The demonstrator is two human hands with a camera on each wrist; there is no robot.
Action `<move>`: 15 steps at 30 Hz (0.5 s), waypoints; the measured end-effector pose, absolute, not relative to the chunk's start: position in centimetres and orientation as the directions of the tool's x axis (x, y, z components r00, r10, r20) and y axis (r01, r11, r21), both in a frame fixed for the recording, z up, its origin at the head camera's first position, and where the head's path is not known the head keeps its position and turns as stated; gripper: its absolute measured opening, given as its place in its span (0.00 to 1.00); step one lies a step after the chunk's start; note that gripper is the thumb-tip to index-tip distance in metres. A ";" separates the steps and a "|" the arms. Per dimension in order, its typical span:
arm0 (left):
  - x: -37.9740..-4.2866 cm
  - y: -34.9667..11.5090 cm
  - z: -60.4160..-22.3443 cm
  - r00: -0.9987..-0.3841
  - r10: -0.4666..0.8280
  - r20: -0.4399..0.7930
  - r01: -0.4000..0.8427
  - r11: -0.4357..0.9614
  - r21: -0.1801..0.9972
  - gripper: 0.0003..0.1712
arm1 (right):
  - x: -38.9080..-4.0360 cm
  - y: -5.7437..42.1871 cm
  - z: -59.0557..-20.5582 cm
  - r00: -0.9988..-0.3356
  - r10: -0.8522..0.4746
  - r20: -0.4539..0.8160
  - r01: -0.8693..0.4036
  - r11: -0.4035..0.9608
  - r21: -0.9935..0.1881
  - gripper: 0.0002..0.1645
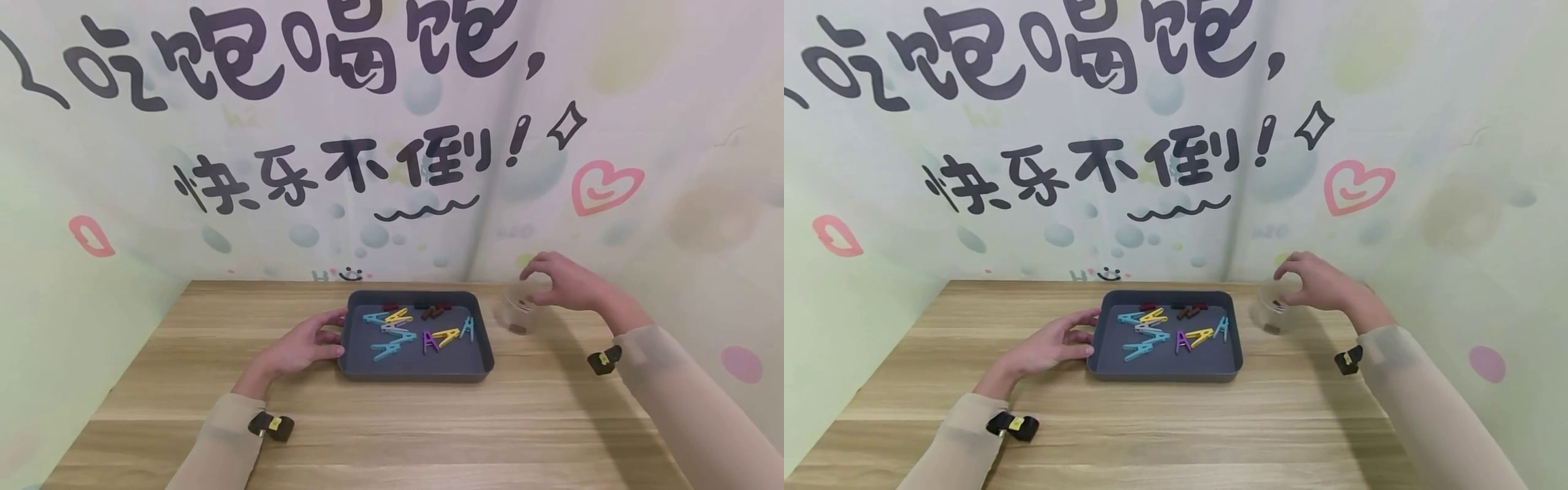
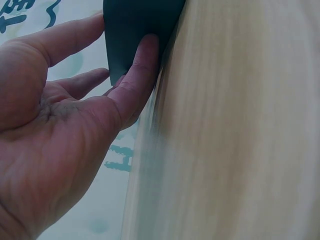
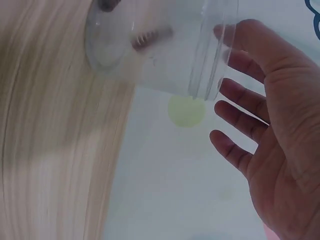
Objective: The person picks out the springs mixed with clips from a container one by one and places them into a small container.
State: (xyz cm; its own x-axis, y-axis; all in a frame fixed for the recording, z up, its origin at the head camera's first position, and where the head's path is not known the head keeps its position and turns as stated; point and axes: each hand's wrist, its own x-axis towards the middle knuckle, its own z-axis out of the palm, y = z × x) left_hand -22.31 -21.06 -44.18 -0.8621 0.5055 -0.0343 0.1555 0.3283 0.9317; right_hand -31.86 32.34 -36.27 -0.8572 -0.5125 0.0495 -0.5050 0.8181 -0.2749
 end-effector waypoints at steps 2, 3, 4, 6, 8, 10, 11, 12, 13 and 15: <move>-22.4 -21.0 -44.2 -0.860 0.509 -0.032 0.156 0.322 0.934 0.44 | -31.9 32.3 -36.3 -0.865 -0.500 0.048 -0.492 0.823 -0.286 0.25; -22.4 -21.0 -44.2 -0.861 0.508 -0.033 0.153 0.321 0.935 0.44 | -31.9 32.2 -36.3 -0.862 -0.503 0.054 -0.496 0.819 -0.287 0.27; -22.4 -21.1 -44.2 -0.859 0.511 -0.031 0.155 0.317 0.936 0.44 | -31.9 32.1 -36.2 -0.855 -0.515 0.064 -0.510 0.811 -0.286 0.28; -22.4 -21.1 -44.2 -0.860 0.510 -0.030 0.154 0.314 0.937 0.44 | -31.9 31.7 -36.0 -0.839 -0.538 0.083 -0.538 0.794 -0.283 0.29; -22.4 -21.2 -44.2 -0.859 0.512 -0.028 0.155 0.311 0.938 0.44 | -31.8 31.2 -35.7 -0.826 -0.556 0.090 -0.557 0.781 -0.284 0.28; -22.4 -21.2 -44.3 -0.858 0.512 -0.028 0.155 0.312 0.937 0.44 | -31.7 30.7 -35.5 -0.822 -0.562 0.088 -0.561 0.776 -0.287 0.28; -22.4 -21.2 -44.3 -0.859 0.512 -0.030 0.154 0.312 0.938 0.44 | -31.6 30.4 -35.4 -0.823 -0.562 0.085 -0.560 0.776 -0.290 0.28; -22.4 -21.2 -44.3 -0.859 0.510 -0.031 0.152 0.314 0.937 0.44 | -31.6 30.2 -35.4 -0.821 -0.564 0.085 -0.562 0.774 -0.290 0.28; -22.4 -21.2 -44.3 -0.859 0.510 -0.033 0.151 0.315 0.937 0.44 | -31.6 29.9 -35.3 -0.818 -0.569 0.088 -0.567 0.771 -0.289 0.28; -22.3 -21.2 -44.2 -0.860 0.509 -0.034 0.151 0.317 0.936 0.44 | -31.7 29.4 -35.4 -0.802 -0.588 0.106 -0.592 0.756 -0.280 0.27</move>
